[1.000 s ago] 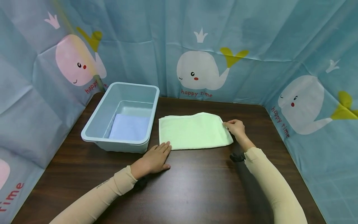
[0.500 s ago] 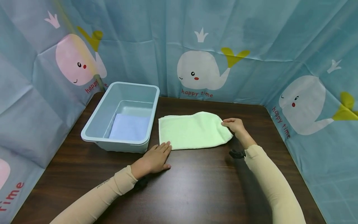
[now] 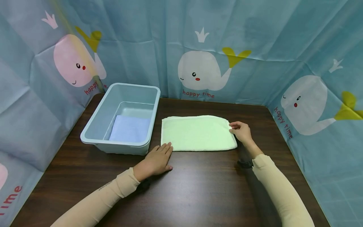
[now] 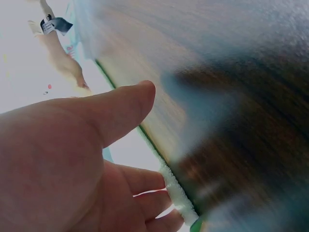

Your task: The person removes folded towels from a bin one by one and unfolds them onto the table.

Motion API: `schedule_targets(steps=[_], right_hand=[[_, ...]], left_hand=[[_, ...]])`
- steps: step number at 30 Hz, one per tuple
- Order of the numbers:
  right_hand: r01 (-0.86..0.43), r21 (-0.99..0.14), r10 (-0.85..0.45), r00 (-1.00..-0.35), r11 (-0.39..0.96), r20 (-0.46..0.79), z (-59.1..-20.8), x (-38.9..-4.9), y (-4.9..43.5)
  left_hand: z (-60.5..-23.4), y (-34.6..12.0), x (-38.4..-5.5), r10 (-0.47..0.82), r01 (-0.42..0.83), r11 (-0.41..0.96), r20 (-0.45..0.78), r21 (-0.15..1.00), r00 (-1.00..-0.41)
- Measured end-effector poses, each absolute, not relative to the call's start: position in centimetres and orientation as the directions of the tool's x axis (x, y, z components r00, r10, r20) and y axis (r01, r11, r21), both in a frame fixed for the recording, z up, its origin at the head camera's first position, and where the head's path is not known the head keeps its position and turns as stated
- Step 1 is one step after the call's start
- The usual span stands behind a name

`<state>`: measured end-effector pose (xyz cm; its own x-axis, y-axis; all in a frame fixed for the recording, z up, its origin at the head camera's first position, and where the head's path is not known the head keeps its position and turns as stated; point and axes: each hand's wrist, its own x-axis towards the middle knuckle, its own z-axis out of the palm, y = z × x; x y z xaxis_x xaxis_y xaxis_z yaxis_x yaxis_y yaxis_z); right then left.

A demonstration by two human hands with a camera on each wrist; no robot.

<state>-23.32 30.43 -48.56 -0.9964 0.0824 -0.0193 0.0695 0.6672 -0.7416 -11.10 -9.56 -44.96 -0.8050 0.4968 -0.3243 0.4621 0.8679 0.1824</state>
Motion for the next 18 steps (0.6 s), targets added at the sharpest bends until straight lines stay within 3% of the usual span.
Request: schedule_targets(steps=[6, 18], right_hand=[[0.049, -0.624, 0.068, -0.998, 0.780, 0.007, -48.7, -23.5, 29.7], [0.077, -0.573, 0.080, -0.997, 0.816, -0.020, -48.1, -24.0, 29.5]], left_hand=[[-44.9, -9.5, -11.3, 0.480, 0.454, 0.877, -0.314, 0.158, -0.819], [-44.9, -8.7, -12.4, 0.432, 0.406, 0.902, -0.344, 0.147, -0.834]])
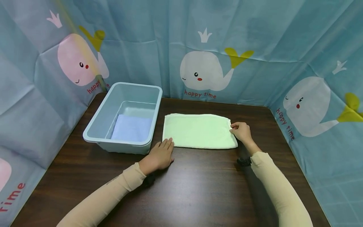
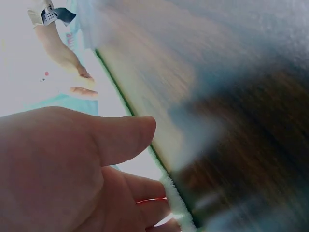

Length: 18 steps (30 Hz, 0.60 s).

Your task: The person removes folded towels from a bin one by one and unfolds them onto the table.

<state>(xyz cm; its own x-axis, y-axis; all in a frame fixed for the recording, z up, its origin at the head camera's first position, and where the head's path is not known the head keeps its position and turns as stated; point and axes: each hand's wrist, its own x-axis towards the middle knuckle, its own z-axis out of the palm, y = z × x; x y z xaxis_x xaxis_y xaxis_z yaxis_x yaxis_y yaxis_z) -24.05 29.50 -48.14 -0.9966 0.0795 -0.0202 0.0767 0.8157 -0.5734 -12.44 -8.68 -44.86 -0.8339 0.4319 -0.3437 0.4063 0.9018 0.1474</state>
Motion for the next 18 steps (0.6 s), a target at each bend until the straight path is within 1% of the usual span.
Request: schedule_targets(steps=[5, 12, 15, 18], right_hand=[[0.066, -0.575, 0.084, -0.996, 0.816, 0.005, -48.1, -24.3, 29.5], [0.073, -0.579, 0.087, -0.996, 0.812, -0.003, -48.1, -24.6, 29.7], [0.091, -0.582, 0.093, -0.995, 0.808, -0.026, -48.0, -24.8, 29.7], [0.127, -0.593, 0.095, -0.992, 0.795, -0.085, -47.8, -25.2, 29.8]], left_hand=[[-45.2, -8.6, -13.0, 0.434, 0.410, 0.901, -0.341, 0.144, -0.834], [-46.0, -8.7, -13.4, 0.436, 0.405, 0.900, -0.327, 0.161, -0.838], [-46.3, -8.8, -13.5, 0.436, 0.403, 0.900, -0.319, 0.168, -0.841], [-46.5, -8.9, -13.5, 0.434, 0.402, 0.901, -0.311, 0.164, -0.845]])
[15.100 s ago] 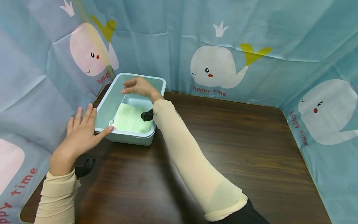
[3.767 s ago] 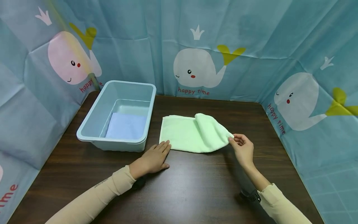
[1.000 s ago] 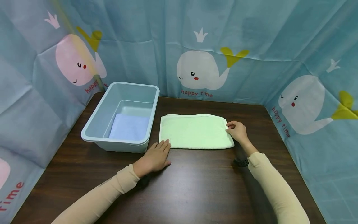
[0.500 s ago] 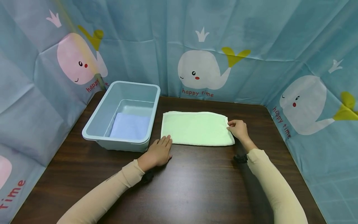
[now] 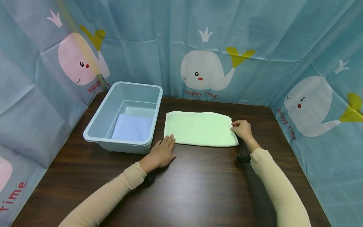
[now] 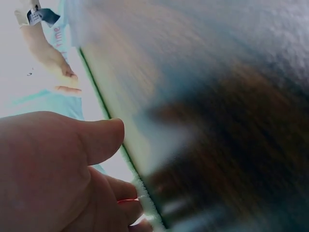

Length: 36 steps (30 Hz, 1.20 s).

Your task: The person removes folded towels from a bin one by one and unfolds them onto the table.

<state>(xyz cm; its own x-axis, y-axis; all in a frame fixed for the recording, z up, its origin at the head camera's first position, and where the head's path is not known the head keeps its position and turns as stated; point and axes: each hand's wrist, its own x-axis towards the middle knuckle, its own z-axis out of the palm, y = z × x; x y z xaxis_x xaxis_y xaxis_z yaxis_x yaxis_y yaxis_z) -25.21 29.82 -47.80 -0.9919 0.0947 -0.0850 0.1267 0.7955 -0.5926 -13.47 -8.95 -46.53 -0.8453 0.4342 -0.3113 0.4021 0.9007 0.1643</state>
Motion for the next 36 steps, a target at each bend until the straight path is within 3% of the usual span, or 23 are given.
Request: schedule_targets(steps=[5, 18, 28, 36], right_hand=[[0.167, -0.630, 0.100, -0.985, 0.758, -0.141, -47.0, -26.6, 30.1], [0.094, -0.736, 0.015, -0.994, 0.670, -0.113, -46.9, -30.1, 29.4], [0.112, -0.714, -0.005, -0.987, 0.691, -0.160, -48.3, -30.7, 29.8], [0.096, -0.707, 0.018, -0.993, 0.701, -0.117, -48.5, -31.1, 29.9]], left_hand=[[-46.7, -9.1, -13.1, 0.446, 0.414, 0.895, -0.287, 0.167, -0.848], [-46.7, -8.8, -12.2, 0.515, 0.473, 0.857, -0.275, 0.206, -0.812], [-46.7, -9.0, -12.3, 0.523, 0.468, 0.851, -0.287, 0.239, -0.803], [-46.3, -9.1, -12.6, 0.524, 0.470, 0.850, -0.290, 0.237, -0.801]])
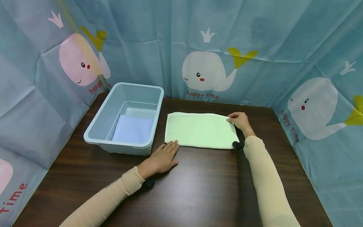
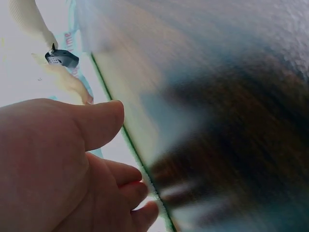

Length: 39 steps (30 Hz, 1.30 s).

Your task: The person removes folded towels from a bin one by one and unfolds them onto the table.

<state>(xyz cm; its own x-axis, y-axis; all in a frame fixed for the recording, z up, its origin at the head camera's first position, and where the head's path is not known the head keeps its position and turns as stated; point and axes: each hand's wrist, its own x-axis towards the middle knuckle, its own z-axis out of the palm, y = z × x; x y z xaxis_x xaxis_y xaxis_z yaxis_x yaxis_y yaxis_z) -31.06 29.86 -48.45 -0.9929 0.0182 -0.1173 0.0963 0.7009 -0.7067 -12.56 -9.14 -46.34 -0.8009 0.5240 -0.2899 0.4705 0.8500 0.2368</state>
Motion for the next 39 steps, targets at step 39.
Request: schedule_targets(steps=[39], right_hand=[[-0.166, -0.851, -0.376, -0.926, 0.498, -0.040, -43.2, -21.6, 29.8]], left_hand=[[-46.1, -8.9, -12.5, 0.512, 0.457, 0.857, -0.311, 0.237, -0.801]])
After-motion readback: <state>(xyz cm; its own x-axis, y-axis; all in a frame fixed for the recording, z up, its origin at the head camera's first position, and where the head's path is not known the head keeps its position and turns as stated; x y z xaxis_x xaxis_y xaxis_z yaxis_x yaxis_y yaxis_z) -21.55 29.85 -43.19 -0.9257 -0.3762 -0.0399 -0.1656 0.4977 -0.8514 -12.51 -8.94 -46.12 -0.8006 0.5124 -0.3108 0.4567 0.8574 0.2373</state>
